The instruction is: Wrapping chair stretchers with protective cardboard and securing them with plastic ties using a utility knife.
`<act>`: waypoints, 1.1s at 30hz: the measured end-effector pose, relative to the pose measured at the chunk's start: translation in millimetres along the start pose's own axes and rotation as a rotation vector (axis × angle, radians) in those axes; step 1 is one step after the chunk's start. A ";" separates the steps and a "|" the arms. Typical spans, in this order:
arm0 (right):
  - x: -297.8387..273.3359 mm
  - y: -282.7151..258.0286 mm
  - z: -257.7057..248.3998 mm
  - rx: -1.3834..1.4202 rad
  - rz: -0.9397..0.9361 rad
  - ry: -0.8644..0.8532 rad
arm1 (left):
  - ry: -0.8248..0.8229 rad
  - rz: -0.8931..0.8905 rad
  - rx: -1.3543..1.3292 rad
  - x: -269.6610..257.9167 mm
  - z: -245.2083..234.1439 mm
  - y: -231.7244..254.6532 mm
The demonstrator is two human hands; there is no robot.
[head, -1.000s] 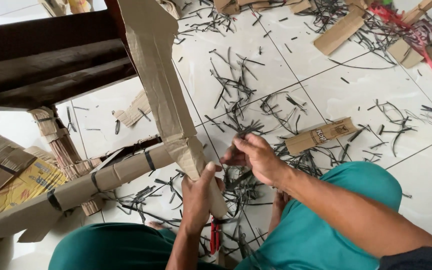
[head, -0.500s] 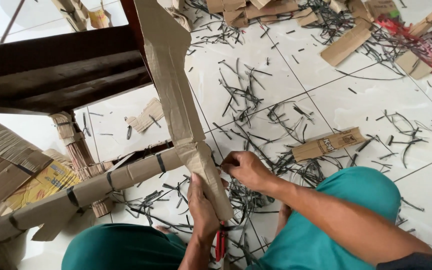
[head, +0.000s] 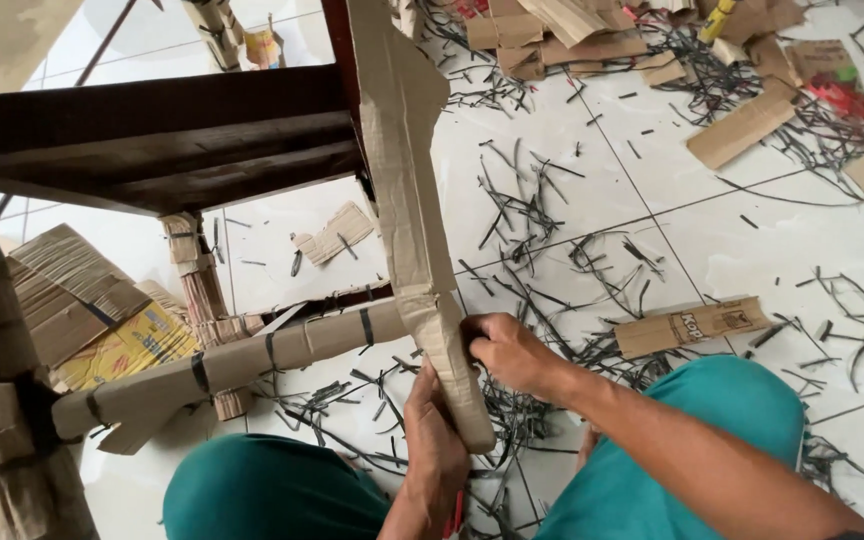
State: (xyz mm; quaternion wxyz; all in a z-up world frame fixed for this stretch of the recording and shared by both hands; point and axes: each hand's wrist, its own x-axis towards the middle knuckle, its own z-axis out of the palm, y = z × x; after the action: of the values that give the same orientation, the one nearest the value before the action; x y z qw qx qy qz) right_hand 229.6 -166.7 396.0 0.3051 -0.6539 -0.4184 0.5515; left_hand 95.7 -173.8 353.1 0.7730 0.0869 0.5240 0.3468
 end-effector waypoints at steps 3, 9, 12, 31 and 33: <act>-7.5 -15.5 -2.5 -0.027 0.031 -0.073 | 0.064 -0.025 -0.145 4.0 3.9 -0.3; 7.5 19.1 -7.0 0.110 -0.134 -0.137 | 0.012 0.092 -0.103 -18.2 17.3 18.2; 2.3 7.0 -11.1 0.202 -0.232 -0.289 | 0.183 0.055 -0.147 -8.1 12.8 13.8; 1.4 10.6 18.4 -0.354 -0.059 0.131 | 0.196 0.703 0.286 21.4 -26.6 -7.1; 0.8 13.6 18.5 -0.352 -0.200 0.128 | 0.166 0.847 0.363 11.5 -29.8 -1.1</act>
State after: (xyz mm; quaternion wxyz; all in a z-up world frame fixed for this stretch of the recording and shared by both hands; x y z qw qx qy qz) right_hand 214.4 -173.5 380.2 0.2653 -0.6859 -0.5510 0.3944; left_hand 72.6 -174.2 330.9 0.4910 0.3992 0.5546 0.5404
